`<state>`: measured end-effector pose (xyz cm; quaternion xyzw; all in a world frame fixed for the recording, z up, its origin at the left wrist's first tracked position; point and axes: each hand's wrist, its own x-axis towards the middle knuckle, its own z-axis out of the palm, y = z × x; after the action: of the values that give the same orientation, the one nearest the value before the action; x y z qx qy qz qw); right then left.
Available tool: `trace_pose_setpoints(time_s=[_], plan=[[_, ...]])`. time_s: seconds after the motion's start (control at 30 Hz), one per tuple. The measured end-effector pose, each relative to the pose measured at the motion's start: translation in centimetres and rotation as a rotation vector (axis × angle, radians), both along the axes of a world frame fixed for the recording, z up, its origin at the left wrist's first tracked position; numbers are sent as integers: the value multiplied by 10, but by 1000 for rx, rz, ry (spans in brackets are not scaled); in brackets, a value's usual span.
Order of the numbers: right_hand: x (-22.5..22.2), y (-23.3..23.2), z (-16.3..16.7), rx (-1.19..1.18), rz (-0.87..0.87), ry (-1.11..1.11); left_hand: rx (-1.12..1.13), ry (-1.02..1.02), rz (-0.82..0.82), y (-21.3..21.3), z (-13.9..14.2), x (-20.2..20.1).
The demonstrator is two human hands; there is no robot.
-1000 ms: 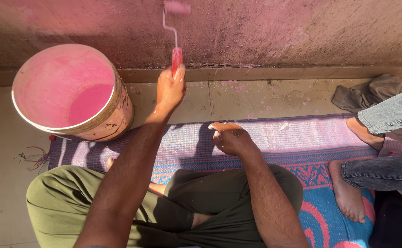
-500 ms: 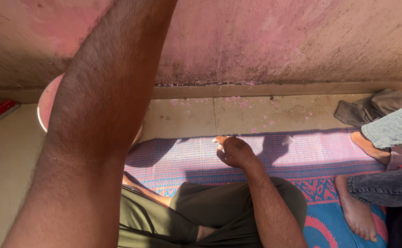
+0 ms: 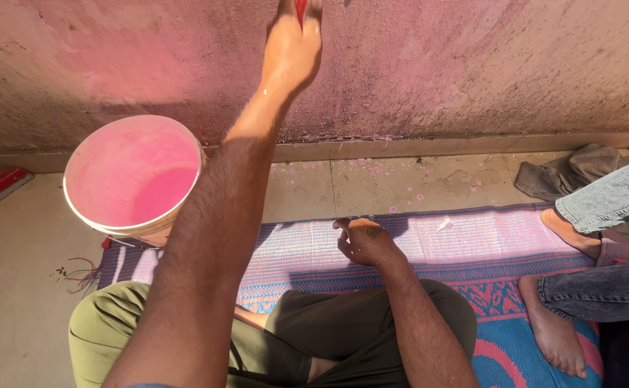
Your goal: The person sits on a floor mat and paints a wall pink with a small paint roller, repeatedly dipping the roller into a bucket of pink paint and rolling it onto the wall in strokes.
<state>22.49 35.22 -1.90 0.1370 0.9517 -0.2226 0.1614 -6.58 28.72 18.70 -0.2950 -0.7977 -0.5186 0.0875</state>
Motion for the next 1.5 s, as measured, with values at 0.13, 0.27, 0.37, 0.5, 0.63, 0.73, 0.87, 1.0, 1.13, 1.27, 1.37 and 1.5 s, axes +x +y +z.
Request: trace_pose_setpoints(time_s=[0.13,0.27,0.37,0.5,0.63,0.73,0.87,1.0,1.13,1.27,1.37,1.5], plan=[[-2,-10,16,53,22,3,-42,-263,1,-31,-89,39],[3,-10,20,13,42,75,-77,-263,51,-50,-149,58],[1,-8,19,4,37,78,-133,-354,73,-60,-175,68],[-7,-8,16,55,-19,-50,-225,-513,112,-79,-212,88],[-8,-8,7,54,-6,-25,-168,-463,76,-105,-237,103],[-10,-6,-4,41,-19,-46,-117,-476,-19,-131,-245,104],[-13,-14,-14,43,63,106,81,-524,-208,-184,-240,116],[-23,-38,-7,-25,80,206,156,-711,-218,-218,-227,125],[-35,-68,5,-266,-77,151,218,-750,-217,-224,-213,126],[-42,-107,-2,-426,-225,253,258,-516,-226,-228,-207,124],[-56,-144,-15,-517,-207,531,284,-489,-241,-236,-207,120],[-85,-182,-17,-804,-367,685,246,-136,-175,-247,-205,114]])
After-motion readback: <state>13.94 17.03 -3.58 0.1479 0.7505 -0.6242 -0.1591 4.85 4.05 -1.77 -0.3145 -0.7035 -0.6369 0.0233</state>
